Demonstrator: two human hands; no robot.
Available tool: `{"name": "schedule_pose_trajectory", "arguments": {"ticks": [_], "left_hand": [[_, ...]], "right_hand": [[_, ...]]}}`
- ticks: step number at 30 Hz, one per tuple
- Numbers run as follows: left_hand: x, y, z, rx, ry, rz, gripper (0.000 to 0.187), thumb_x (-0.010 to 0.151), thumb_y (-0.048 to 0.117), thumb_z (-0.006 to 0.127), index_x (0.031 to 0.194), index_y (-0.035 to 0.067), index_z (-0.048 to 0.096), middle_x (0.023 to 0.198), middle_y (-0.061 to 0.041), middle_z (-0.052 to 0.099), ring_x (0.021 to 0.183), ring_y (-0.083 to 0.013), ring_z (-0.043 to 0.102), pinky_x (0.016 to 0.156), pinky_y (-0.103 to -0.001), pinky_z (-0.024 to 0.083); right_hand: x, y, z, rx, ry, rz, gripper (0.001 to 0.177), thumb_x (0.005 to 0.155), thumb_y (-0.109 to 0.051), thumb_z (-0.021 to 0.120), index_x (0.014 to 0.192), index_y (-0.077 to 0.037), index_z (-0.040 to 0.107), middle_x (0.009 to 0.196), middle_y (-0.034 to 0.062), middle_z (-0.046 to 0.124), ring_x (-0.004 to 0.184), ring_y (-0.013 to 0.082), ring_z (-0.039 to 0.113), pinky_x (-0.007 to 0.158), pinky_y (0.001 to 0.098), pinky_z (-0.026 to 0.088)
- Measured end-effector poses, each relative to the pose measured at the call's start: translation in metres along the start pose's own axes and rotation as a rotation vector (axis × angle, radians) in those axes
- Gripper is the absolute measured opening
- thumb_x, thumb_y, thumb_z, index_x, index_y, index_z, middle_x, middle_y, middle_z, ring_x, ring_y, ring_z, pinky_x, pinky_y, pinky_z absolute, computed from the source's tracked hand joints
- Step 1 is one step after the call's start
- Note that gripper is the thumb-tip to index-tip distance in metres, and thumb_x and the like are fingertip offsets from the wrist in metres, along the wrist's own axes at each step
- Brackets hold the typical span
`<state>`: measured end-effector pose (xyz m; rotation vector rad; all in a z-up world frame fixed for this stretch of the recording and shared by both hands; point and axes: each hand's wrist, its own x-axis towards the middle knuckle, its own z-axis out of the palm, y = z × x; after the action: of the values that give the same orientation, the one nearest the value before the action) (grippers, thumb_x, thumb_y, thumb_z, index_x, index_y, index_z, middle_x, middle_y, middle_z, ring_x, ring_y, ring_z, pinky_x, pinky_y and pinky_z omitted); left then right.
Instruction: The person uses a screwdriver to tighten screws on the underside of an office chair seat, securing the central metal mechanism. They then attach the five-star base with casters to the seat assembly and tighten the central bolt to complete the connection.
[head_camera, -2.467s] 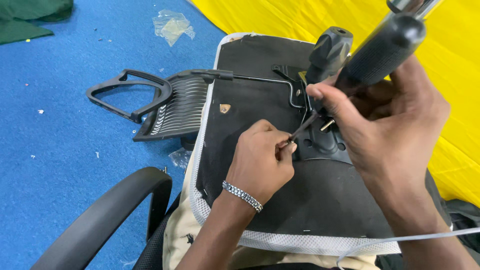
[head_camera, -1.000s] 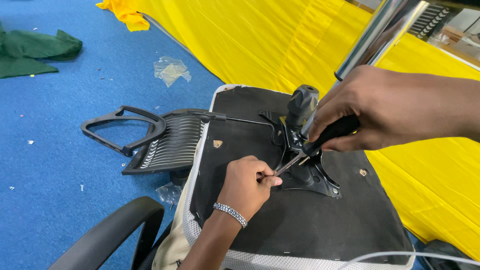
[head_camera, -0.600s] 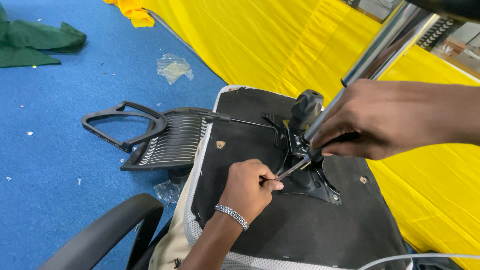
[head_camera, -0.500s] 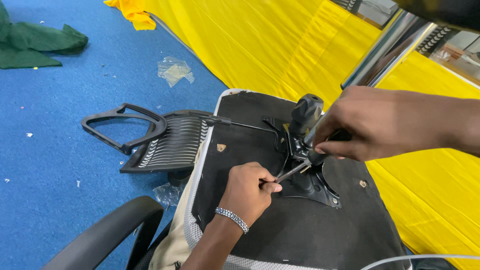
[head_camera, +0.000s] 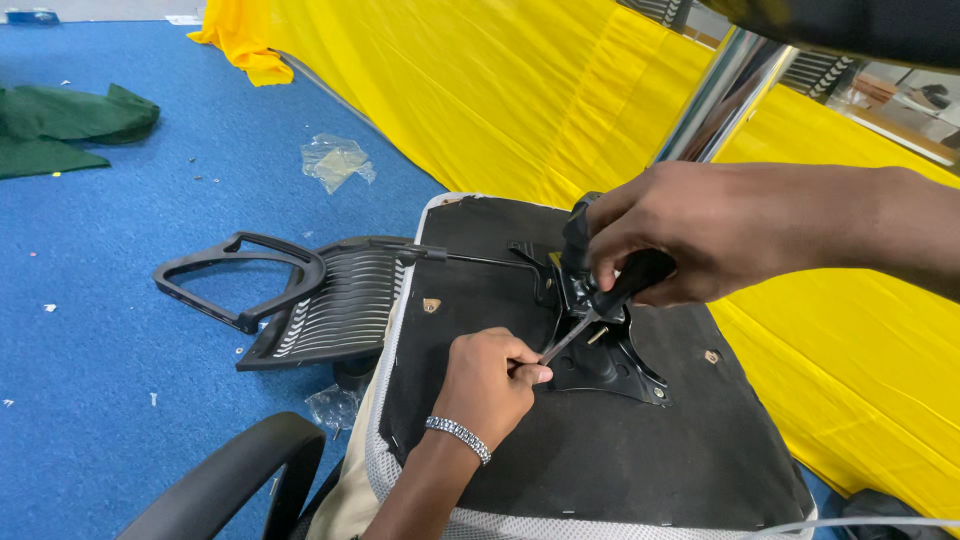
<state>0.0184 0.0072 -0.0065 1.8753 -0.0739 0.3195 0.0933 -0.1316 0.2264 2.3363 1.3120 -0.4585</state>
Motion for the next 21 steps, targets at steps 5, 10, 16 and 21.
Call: {"name": "schedule_pose_trajectory", "arguments": {"ticks": [5, 10, 16, 21], "left_hand": [[0.000, -0.003, 0.002, -0.005, 0.006, 0.004, 0.008, 0.075, 0.009, 0.085, 0.079, 0.004, 0.080, 0.075, -0.008, 0.073, 0.060, -0.0161, 0.070, 0.058, -0.029, 0.055], [-0.001, -0.005, 0.003, -0.024, 0.011, 0.002, 0.007, 0.076, 0.006, 0.083, 0.080, 0.003, 0.079, 0.076, -0.008, 0.073, 0.059, -0.0157, 0.070, 0.057, -0.029, 0.056], [-0.003, 0.000, 0.005, -0.018, 0.002, 0.002, 0.006, 0.076, 0.008, 0.084, 0.078, 0.005, 0.080, 0.075, -0.008, 0.073, 0.060, -0.0153, 0.069, 0.057, -0.029, 0.055], [0.001, -0.002, 0.006, -0.007, 0.033, 0.015, 0.008, 0.074, 0.008, 0.086, 0.078, 0.004, 0.080, 0.074, -0.008, 0.072, 0.058, -0.0162, 0.068, 0.056, -0.029, 0.054]], "right_hand": [[-0.008, 0.012, 0.009, 0.024, 0.179, -0.244, 0.026, 0.082, -0.030, 0.078, 0.102, -0.014, 0.081, 0.103, 0.0018, 0.075, 0.086, 0.0206, 0.075, 0.070, 0.0376, 0.056], [-0.002, -0.005, 0.000, 0.083, 0.037, -0.017, 0.023, 0.090, -0.033, 0.073, 0.102, -0.016, 0.084, 0.084, 0.0017, 0.080, 0.073, 0.0186, 0.076, 0.066, 0.0357, 0.058], [0.010, -0.047, -0.031, 0.129, -0.249, 0.518, 0.033, 0.099, -0.034, 0.064, 0.098, -0.006, 0.083, 0.077, 0.0067, 0.078, 0.063, 0.0169, 0.073, 0.063, 0.0353, 0.059], [0.006, -0.030, -0.020, 0.029, -0.061, 0.243, 0.028, 0.086, -0.042, 0.071, 0.107, -0.030, 0.085, 0.082, -0.0039, 0.082, 0.074, 0.0171, 0.077, 0.070, 0.0367, 0.059]]}}
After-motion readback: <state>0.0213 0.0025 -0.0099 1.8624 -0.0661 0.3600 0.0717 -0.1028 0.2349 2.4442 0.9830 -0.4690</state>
